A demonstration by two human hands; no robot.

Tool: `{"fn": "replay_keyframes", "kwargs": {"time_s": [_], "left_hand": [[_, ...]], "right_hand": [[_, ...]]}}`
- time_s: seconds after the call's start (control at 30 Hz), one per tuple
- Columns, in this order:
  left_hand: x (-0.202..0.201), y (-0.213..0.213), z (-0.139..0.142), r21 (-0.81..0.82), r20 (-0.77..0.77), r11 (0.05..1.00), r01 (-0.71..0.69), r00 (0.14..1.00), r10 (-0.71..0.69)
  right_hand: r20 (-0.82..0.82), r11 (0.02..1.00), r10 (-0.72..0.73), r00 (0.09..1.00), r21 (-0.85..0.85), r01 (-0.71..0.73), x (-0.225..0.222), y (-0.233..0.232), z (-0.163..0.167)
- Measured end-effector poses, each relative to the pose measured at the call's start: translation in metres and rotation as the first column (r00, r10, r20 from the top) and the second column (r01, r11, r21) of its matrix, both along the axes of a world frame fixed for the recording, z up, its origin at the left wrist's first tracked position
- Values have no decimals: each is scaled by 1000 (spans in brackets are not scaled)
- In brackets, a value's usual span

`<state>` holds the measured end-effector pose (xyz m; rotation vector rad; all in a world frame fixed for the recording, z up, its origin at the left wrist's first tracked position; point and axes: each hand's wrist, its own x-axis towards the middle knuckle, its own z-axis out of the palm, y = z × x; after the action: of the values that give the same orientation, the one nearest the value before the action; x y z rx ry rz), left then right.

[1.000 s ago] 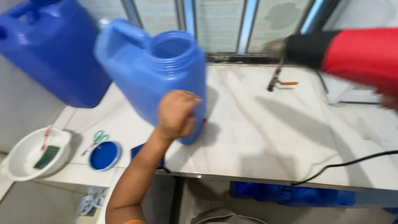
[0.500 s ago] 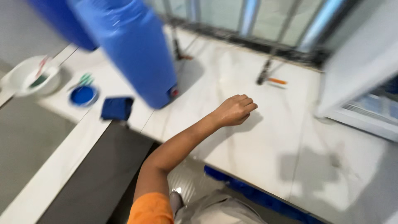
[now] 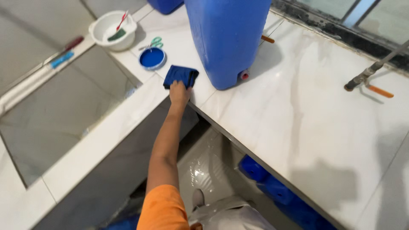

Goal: The person uses a heat gun to apply labels to blue plastic containers, then wipes the countertop with a cloth. They wash a container with a sponge under running water, rinse it, and place it on the counter. The person repeats the labeling process on another container and washes a second container in the sink.

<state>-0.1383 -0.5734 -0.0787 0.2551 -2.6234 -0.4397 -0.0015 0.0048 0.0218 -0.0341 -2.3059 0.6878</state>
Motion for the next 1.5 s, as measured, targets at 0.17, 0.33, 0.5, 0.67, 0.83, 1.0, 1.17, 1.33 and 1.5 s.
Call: {"fn": "replay_keyframes", "kwargs": {"time_s": [0.17,0.33,0.5,0.67,0.83,1.0,1.17,1.33,1.5], "left_hand": [[-29,-41,-13,208,43,973,97,993,-108],[-49,-73,13,476,-140,867,148,986,-91],[-15,0,81,686,-186,587,431,883,-431],[56,158,121,504,-307,528,684,713,-631],[171,333,99,554,-212,268,788,445,-870],[304,486,57,189,-421,-39,981,45,-906],[346,549,-22,78,-271,-199,977,-171,-947],[379,555,-67,-70,129,-16,997,-7,-992],[366,557,-85,-132,-106,115,985,101,-989]], "right_hand": [[259,925,380,888,-129,-358,-4,-121,-79],[295,423,743,601,-903,-80,-27,-244,-137],[-157,-247,802,576,-966,81,-42,-330,-122],[-95,-607,534,840,-735,302,-35,-306,-103],[-615,-677,236,753,-660,-326,50,-145,-127],[-594,-146,138,793,-804,-577,167,61,-129],[-359,314,66,931,-878,-361,212,188,-116],[248,786,-592,766,-32,618,218,174,-150],[418,800,-580,699,130,586,178,147,-167]]}}
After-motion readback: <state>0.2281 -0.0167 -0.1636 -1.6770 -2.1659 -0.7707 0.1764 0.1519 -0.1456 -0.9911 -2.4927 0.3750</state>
